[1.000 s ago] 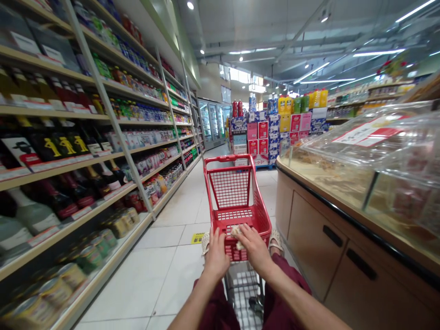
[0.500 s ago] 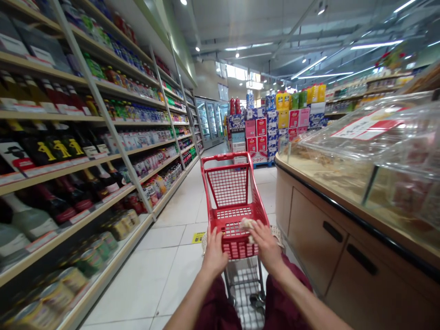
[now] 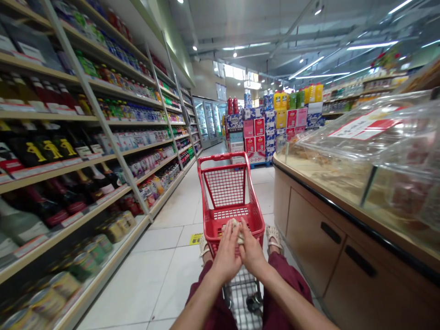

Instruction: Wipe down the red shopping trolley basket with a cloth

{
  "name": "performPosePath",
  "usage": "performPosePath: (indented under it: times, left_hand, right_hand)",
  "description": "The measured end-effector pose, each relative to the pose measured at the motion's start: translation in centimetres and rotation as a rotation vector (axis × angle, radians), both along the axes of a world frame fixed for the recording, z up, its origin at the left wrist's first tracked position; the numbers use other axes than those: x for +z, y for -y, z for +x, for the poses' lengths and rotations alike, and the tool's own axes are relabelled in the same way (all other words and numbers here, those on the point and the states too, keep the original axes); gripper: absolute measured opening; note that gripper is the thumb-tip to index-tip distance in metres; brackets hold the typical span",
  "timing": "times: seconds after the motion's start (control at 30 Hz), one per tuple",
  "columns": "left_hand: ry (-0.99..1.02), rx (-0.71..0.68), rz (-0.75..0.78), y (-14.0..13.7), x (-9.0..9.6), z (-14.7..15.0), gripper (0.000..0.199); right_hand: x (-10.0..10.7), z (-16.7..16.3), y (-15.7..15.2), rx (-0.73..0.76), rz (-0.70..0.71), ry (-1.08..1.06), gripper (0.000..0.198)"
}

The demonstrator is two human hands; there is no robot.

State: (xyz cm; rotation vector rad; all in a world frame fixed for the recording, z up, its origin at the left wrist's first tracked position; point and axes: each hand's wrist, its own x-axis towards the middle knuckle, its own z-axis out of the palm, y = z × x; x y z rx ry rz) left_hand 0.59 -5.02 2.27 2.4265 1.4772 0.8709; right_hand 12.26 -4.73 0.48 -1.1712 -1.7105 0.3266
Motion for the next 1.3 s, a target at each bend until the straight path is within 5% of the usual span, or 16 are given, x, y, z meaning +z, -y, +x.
performPosePath:
  times: [0.1,0.2,0.3,0.47,0.7,0.8,0.93,1.0,1.17,1.3]
  left_hand:
    - [0.019,0.020,-0.040,-0.4,0.0,2.4,0.057]
    - [0.000,0.088,0.017,-1.0,0.7,3.3,0.048]
    - [-0.068,0.140,0.055,-1.6,1.3,1.2,0.044]
    - [-0.070,0.434,0.041,-2.0,0.9,-2.3,0.045]
    - [-0.117,0.088,0.130,-2.3,-1.2,5.7,0.042]
    - [-0.180,0.026,0.134,-2.1,-1.0,2.2,0.043]
    - [-0.144,0.299,0.111,-1.6,-0.6,-3.0,0.046]
    - [-0.121,0.346,0.102,-1.6,-0.7,-2.0,0.049]
    - [-0.151,0.068,0.151,-2.4,-1.1,2.8,0.048]
    - [-0.166,0.214,0.156,-2.4,-0.8,-2.1,0.048]
  right_hand:
    - [0.9,1.6,0.6,0.137,-0.056,0.052,0.076]
    - [1.0,3.7,-0.3,0.058,0.010,0.164,0.057]
    - [0.4,5.9,-2.2,-0.109,0.061,0.260,0.043]
    - [-0.9,6.3,-2.9,-0.113,0.094,0.165,0.042]
    - [-0.1,5.7,-2.6,-0.098,0.115,0.134,0.044]
    - [0.1,6.5,-2.9,-0.057,0.109,0.198,0.044]
    - [0.1,5.9,-2.6,-0.034,0.096,0.180,0.044]
    - [0.3,5.2,-2.5,-0.037,0.097,0.139,0.044]
    - [1.0,4.9,-3.2,-0.046,0.081,0.108,0.045]
    - [1.0,5.4,-3.3,0.007,0.091,0.143,0.045]
